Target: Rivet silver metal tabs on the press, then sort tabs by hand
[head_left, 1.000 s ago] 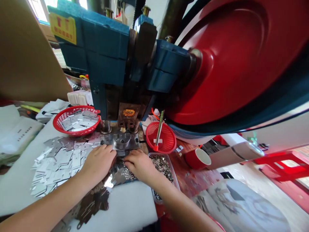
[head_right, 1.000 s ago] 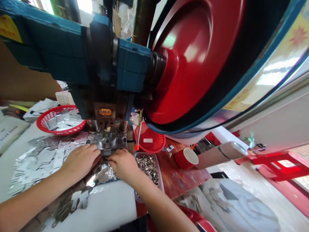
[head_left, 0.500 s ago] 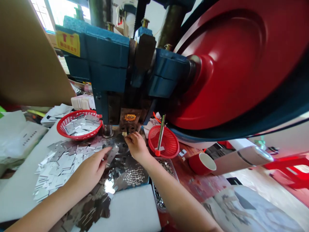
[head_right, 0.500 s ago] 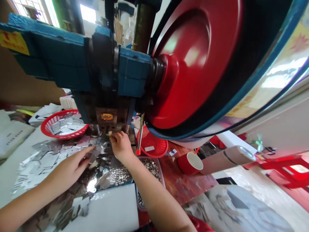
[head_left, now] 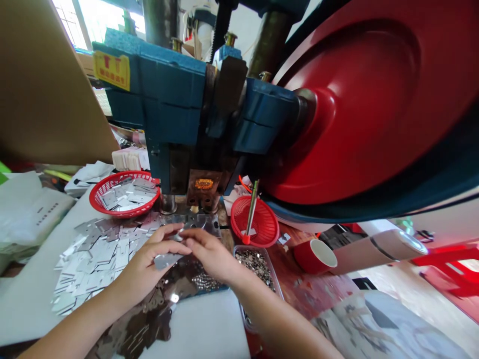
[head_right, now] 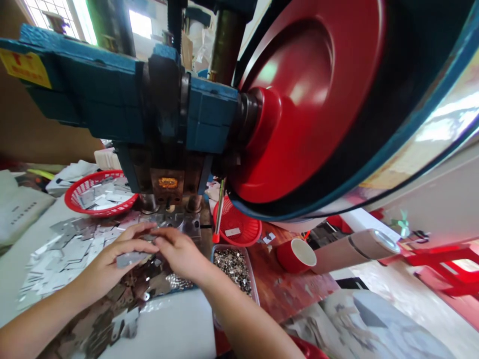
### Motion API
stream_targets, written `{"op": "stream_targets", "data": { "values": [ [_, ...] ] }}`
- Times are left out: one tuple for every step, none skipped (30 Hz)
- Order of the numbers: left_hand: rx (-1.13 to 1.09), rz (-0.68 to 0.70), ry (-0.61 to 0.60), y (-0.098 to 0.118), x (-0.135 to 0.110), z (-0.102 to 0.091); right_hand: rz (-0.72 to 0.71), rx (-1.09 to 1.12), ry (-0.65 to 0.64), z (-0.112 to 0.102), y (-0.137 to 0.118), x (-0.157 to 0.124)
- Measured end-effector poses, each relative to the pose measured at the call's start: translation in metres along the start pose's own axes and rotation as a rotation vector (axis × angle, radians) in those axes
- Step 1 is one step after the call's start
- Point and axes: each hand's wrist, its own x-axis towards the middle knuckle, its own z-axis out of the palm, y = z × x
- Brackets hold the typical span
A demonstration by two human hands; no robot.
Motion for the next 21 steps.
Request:
{"op": "stream_targets", "data": {
  "values": [
    [-0.041, 0.03, 0.007, 0.002, 0.001, 0.003, 0.083, 0.18, -0.083, 0.005, 0.0, -0.007],
    [-0.079, 0.046, 0.018, 0.003, 0.001, 0.006, 0.158, 0.339, -0.133, 0.009, 0.002, -0.011],
    [-0.109, 0.044, 0.041, 0.003, 0.001, 0.008, 0.216, 0.456, -0.139, 0.011, 0.004, -0.013],
    [-0.133, 0.018, 0.071, 0.004, 0.002, 0.01, 0.253, 0.515, -0.109, 0.012, 0.006, -0.013],
    [-0.158, -0.026, 0.098, 0.003, 0.002, 0.011, 0.268, 0.509, -0.057, 0.011, 0.008, -0.01],
    [-0.197, -0.08, 0.112, 0.003, 0.003, 0.011, 0.261, 0.448, 0.007, 0.009, 0.011, -0.006],
    [-0.246, -0.132, 0.112, 0.002, 0.006, 0.011, 0.232, 0.346, 0.083, 0.005, 0.013, 0.0],
    [-0.29, -0.176, 0.105, 0.0, 0.01, 0.01, 0.177, 0.217, 0.166, 0.001, 0.014, 0.006],
    [-0.31, -0.204, 0.098, -0.001, 0.015, 0.01, 0.099, 0.074, 0.244, -0.003, 0.015, 0.012],
    [-0.288, -0.216, 0.106, -0.002, 0.022, 0.011, 0.009, -0.065, 0.306, -0.007, 0.016, 0.018],
    [-0.213, -0.214, 0.137, -0.004, 0.03, 0.011, -0.077, -0.193, 0.346, -0.01, 0.016, 0.024],
    [-0.098, -0.205, 0.183, -0.005, 0.039, 0.012, -0.148, -0.31, 0.367, -0.013, 0.017, 0.029],
    [0.028, -0.191, 0.228, -0.007, 0.048, 0.014, -0.195, -0.415, 0.381, -0.015, 0.018, 0.033],
    [0.131, -0.172, 0.265, -0.009, 0.057, 0.015, -0.219, -0.505, 0.391, -0.016, 0.019, 0.037],
    [0.192, -0.154, 0.288, -0.011, 0.064, 0.017, -0.225, -0.579, 0.404, -0.017, 0.021, 0.039],
    [0.23, -0.136, 0.305, -0.014, 0.071, 0.019, -0.226, -0.638, 0.417, -0.017, 0.022, 0.041],
    [0.246, -0.12, 0.315, -0.016, 0.075, 0.02, -0.226, -0.683, 0.431, -0.017, 0.024, 0.043],
    [0.254, -0.106, 0.318, -0.019, 0.079, 0.022, -0.227, -0.714, 0.444, -0.018, 0.026, 0.044],
    [0.266, -0.092, 0.319, -0.021, 0.081, 0.022, -0.229, -0.732, 0.452, -0.018, 0.027, 0.045],
    [0.278, -0.081, 0.317, -0.024, 0.082, 0.023, -0.233, -0.737, 0.456, -0.018, 0.029, 0.045],
    [0.287, -0.073, 0.309, -0.026, 0.083, 0.023, -0.234, -0.729, 0.459, -0.019, 0.03, 0.046]
  ]
}}
